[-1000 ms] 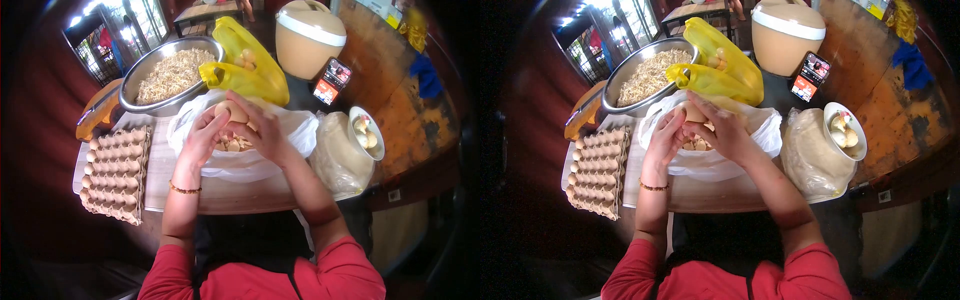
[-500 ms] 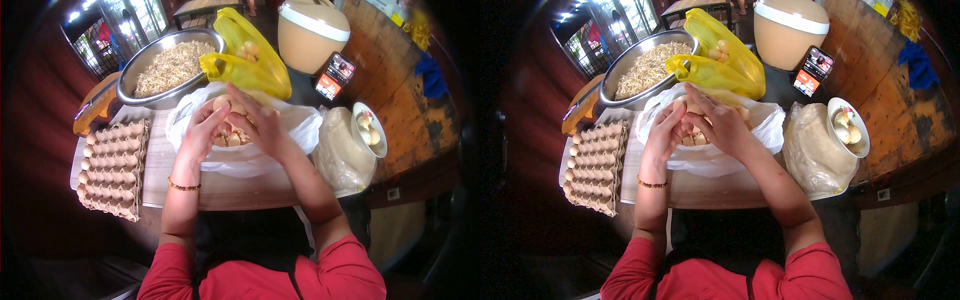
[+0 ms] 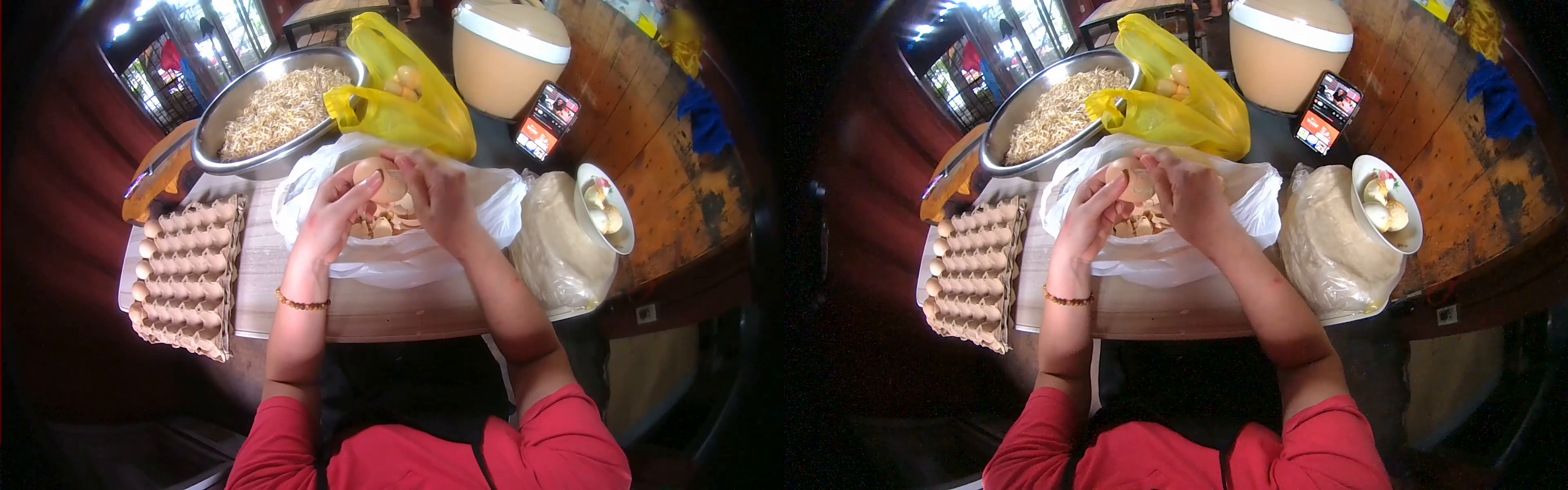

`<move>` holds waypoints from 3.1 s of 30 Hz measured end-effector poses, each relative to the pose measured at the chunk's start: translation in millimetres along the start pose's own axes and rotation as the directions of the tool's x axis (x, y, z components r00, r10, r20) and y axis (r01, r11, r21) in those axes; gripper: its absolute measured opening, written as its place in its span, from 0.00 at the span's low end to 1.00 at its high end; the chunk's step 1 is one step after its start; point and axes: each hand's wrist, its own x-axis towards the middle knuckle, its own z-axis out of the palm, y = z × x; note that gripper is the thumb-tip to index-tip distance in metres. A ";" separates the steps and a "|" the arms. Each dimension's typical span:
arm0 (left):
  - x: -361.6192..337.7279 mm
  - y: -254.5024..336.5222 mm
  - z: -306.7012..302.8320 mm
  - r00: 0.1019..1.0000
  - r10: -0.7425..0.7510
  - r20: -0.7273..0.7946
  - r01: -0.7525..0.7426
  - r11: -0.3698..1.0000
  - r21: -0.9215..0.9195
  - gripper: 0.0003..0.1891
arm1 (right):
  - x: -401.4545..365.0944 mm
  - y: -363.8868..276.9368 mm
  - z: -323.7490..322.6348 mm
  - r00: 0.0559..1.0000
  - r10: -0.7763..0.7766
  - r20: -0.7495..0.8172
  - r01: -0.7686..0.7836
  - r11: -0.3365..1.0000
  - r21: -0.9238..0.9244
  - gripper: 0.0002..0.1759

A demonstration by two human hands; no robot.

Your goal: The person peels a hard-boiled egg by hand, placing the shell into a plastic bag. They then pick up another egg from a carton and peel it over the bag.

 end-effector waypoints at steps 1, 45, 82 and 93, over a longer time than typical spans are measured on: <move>-0.3 -0.5 -0.4 1.000 0.005 -0.015 -0.006 0.999 -0.040 0.16 | 0.7 1.4 0.1 1.000 0.000 -0.001 0.000 1.000 0.001 0.13; 2.6 -6.4 21.5 0.978 0.186 -0.090 -0.176 0.978 0.108 0.24 | 0.7 0.3 8.1 0.977 -0.038 -0.210 0.051 0.997 0.057 0.15; 0.0 -4.2 -8.6 0.984 0.055 0.168 -0.006 0.960 -0.279 0.22 | 2.7 18.2 5.8 0.980 0.060 -0.189 -0.097 0.976 -0.196 0.10; 0.6 -4.6 2.2 0.999 0.021 0.043 -0.026 0.994 0.110 0.22 | 2.7 2.5 6.0 0.985 -0.087 -0.151 0.112 0.980 0.167 0.12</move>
